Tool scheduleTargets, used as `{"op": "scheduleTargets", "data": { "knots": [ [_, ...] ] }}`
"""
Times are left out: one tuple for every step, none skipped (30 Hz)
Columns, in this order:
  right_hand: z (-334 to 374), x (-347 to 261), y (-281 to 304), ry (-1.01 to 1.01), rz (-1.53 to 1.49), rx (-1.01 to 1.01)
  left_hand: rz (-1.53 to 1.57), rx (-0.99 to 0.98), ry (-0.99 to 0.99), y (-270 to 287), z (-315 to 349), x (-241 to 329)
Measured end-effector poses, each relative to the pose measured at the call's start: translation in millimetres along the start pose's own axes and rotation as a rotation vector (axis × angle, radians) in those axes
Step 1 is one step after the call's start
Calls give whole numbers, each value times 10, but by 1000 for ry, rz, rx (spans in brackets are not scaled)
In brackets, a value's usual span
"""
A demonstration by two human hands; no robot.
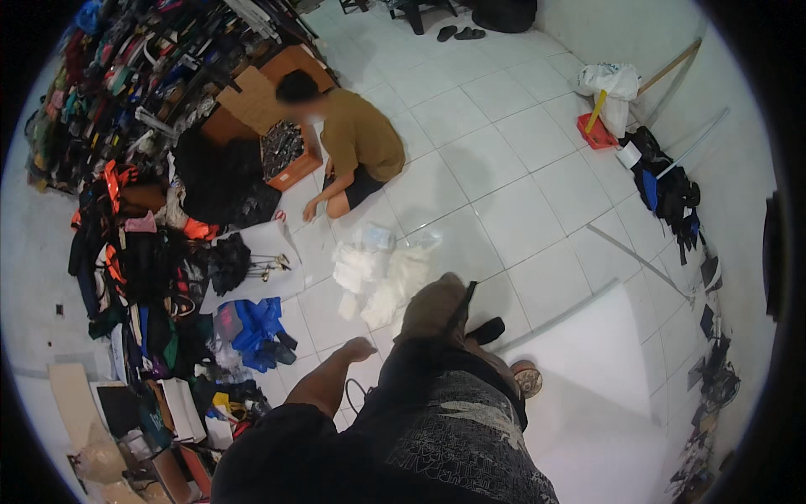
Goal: The person folds a large white foam sheet on the floor, then uses scissors to cut it into smaller rectangular pieces. The person repeats this process multiple times, handling the foam and scissors throughout.
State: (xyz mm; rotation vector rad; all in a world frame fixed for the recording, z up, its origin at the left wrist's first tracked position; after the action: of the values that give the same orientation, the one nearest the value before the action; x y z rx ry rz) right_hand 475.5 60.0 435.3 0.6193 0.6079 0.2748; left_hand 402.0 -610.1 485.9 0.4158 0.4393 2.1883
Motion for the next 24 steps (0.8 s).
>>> {"op": "scheduleTargets", "data": {
  "knots": [
    [-27,-196,-77,10,-16,-18,89,94,46,177,-65,116],
    [-25,-363,-104,15,-33,-18,179,179,76,370,-167,312],
    [-44,-511,-144,22,-50,-22,136,157,18,606,-330,518],
    [-42,-647,-194,24,-62,-25,90,132,-41,896,-524,723],
    [-1,-729,-193,14,-68,-10,91,159,-58,1189,-712,1024],
    [43,-803,-222,3,-77,-7,99,189,-95,1489,-903,1252],
    [94,-869,-297,-14,-89,-13,168,271,-132,1788,-1084,1402],
    [182,-840,-257,-53,-92,33,166,281,-189,2087,-1207,1893],
    [257,-834,-333,-78,-93,31,147,398,-277,2382,-1367,2043],
    [327,-846,-459,-96,-96,19,178,396,-266,2651,-1504,2097],
    [433,-734,-500,-130,-85,43,207,368,-292,2865,-1664,2424],
    [569,-631,-567,-152,-64,54,155,342,-309,3039,-1758,2698],
    [718,-497,-642,-141,-10,61,86,304,-344,3175,-1864,2980],
    [852,-433,-709,-43,109,55,13,267,-382,3322,-1979,3168],
    [913,-425,-846,137,299,39,-57,256,-392,3471,-2169,3234],
    [1099,-273,-809,209,456,106,-44,173,-410,3403,-2285,3543],
    [1130,-6,-659,-35,700,55,-54,71,-548,3245,-2485,3841],
    [1347,66,-548,3,659,224,-41,-12,-557,3106,-2630,3996],
    [662,-961,-1209,-546,-52,-110,-205,182,-444,4041,-2453,3719],
    [915,-710,-980,-582,12,60,-192,31,-506,3810,-2618,3973],
    [938,-749,-892,-446,53,321,-334,2,-529,3915,-2908,4126],
    [891,-927,-915,-557,-12,314,-432,16,-486,4057,-2989,4235],
    [1021,-934,-846,-555,-49,383,-449,-42,-473,4013,-2951,4380],
    [1030,-991,-864,-575,-94,449,-493,-30,-455,4102,-3014,4549]
  ]
}}
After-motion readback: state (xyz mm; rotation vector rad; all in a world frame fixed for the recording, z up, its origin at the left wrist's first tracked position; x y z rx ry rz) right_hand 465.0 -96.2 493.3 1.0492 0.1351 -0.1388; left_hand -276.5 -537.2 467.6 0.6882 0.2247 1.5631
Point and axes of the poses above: each hand's wrist, its own z-axis away from the middle knuckle, its own y-axis out of the back of the hand, x = y × z, the point moved 4 cm from there along -z, towards the middle knuckle, and after that the axes turned 5 degrees about y, right-handed, at the moved point
